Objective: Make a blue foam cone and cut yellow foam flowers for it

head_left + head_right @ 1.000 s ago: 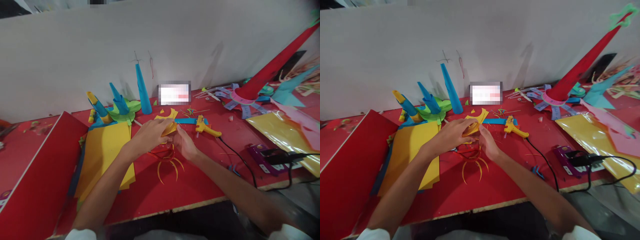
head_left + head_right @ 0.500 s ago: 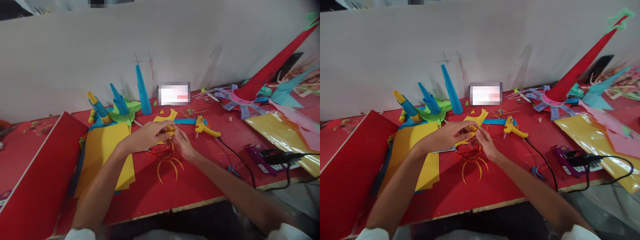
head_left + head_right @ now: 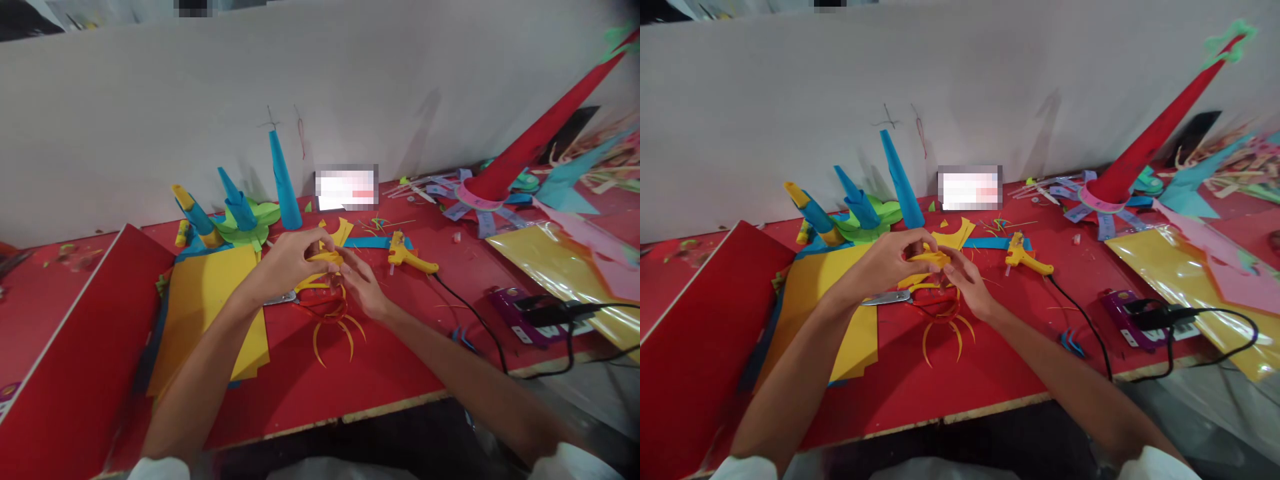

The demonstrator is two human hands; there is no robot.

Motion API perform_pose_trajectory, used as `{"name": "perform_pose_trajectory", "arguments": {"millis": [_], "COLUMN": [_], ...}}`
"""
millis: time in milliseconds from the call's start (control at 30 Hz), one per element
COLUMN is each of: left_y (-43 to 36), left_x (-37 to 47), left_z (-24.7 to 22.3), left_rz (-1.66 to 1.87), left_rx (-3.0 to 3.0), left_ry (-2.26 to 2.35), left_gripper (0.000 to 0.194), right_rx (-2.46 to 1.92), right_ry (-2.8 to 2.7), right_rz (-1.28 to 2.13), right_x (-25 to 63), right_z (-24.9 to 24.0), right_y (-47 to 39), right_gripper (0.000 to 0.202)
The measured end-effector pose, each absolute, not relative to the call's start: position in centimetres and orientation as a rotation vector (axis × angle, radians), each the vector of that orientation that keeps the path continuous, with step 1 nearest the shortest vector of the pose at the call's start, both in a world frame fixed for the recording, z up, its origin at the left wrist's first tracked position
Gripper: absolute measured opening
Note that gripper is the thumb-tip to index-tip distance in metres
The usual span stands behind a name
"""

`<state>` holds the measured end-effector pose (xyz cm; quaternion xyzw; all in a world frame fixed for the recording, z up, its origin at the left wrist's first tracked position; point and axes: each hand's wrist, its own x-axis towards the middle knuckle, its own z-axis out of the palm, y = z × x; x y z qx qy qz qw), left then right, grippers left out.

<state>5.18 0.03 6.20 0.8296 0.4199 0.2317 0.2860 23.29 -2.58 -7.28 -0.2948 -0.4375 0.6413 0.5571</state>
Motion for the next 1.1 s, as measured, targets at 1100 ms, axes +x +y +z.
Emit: {"name": "perform_pose_trajectory", "arguments": {"millis": [1100], "left_y": [0.6], "left_x": [4.8], "left_z": [5.1], "left_rz": [0.589], "left_rx": [2.503], "left_ry": [1.14], "left_gripper": [0.021], "right_rx": [-0.717], "right_ry": [-0.7], "right_rz": [1.526], "right_x": [23.6], "right_z": [-6.9], "right_y": [-1.6], "right_gripper": [0.043]}}
